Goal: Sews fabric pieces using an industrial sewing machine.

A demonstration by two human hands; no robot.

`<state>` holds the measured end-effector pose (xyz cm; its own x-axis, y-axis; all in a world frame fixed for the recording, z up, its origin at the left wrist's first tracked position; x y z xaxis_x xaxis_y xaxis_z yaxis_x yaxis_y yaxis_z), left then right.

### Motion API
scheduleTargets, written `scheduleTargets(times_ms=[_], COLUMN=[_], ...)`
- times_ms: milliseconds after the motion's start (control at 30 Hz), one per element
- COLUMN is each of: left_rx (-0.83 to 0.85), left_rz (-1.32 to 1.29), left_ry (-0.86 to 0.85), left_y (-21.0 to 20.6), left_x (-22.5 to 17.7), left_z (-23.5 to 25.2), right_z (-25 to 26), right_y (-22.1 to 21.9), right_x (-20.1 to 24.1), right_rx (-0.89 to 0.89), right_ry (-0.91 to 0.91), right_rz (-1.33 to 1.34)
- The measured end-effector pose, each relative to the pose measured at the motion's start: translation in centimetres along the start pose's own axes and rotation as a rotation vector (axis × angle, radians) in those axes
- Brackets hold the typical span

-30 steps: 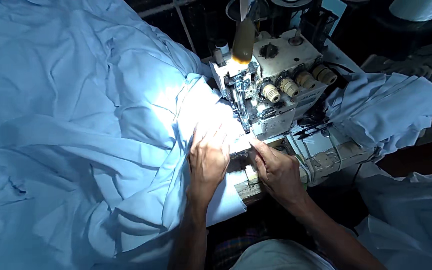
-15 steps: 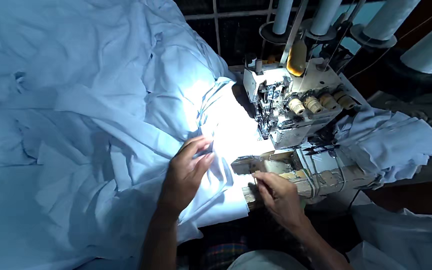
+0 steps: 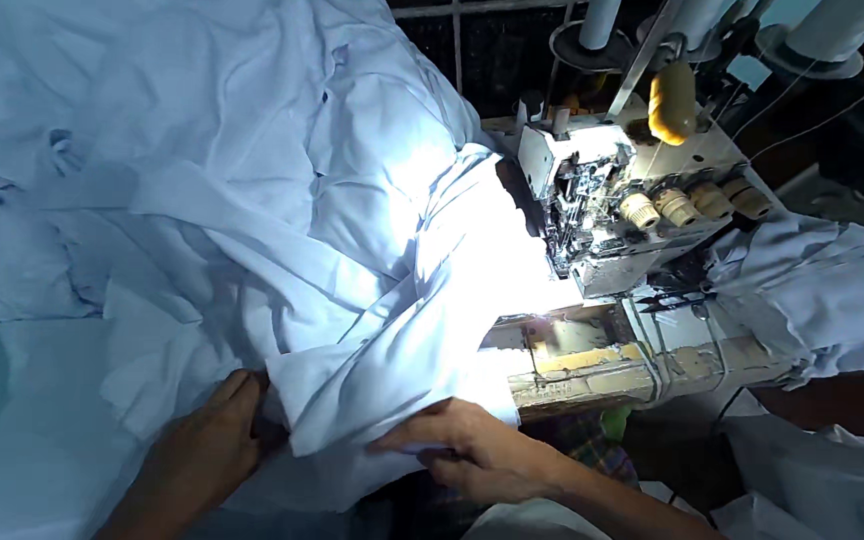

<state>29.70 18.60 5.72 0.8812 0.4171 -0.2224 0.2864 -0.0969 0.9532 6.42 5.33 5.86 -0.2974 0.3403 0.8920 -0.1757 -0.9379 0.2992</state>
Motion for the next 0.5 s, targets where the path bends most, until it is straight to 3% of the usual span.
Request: scheduleTargets(times_ms=[133, 233, 333, 500], left_rx=[0.052, -0.03, -0.119, -0.132], left_rz=[-0.064, -0.153, -0.09, 0.071], left_ry=[-0.027, -0.118, -0.129, -0.421], left_y=[-0.5, -0.1, 0.2, -1.6], left_x=[-0.3, -1.3, -3.4, -6.2], left_z=[0.3, 0.1, -0.1, 0.0], right_z=[-3.3, -5.1, -6.5, -7.7], right_y=[-1.5, -1.6, -1.5, -2.0], right_x=[-1.1, -2.5, -3.9, -5.2], right_rx=[0.074, 0.054, -0.069, -0.251], right_ry=[0.107, 0.034, -0.119, -0.287], right_rz=[0.465, 0.771, 0.758, 0.694])
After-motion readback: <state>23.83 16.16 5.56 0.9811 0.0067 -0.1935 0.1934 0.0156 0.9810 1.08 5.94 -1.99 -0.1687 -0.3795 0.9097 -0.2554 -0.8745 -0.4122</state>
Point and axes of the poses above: each hand's wrist, its own z-axis towards the middle knuckle, its own y-axis out of the back of the hand, x = y × z, the point moved 6 cm from there along z, towards the middle knuckle, and after that the axes turned 6 degrees about x, right-handed, at the moved point
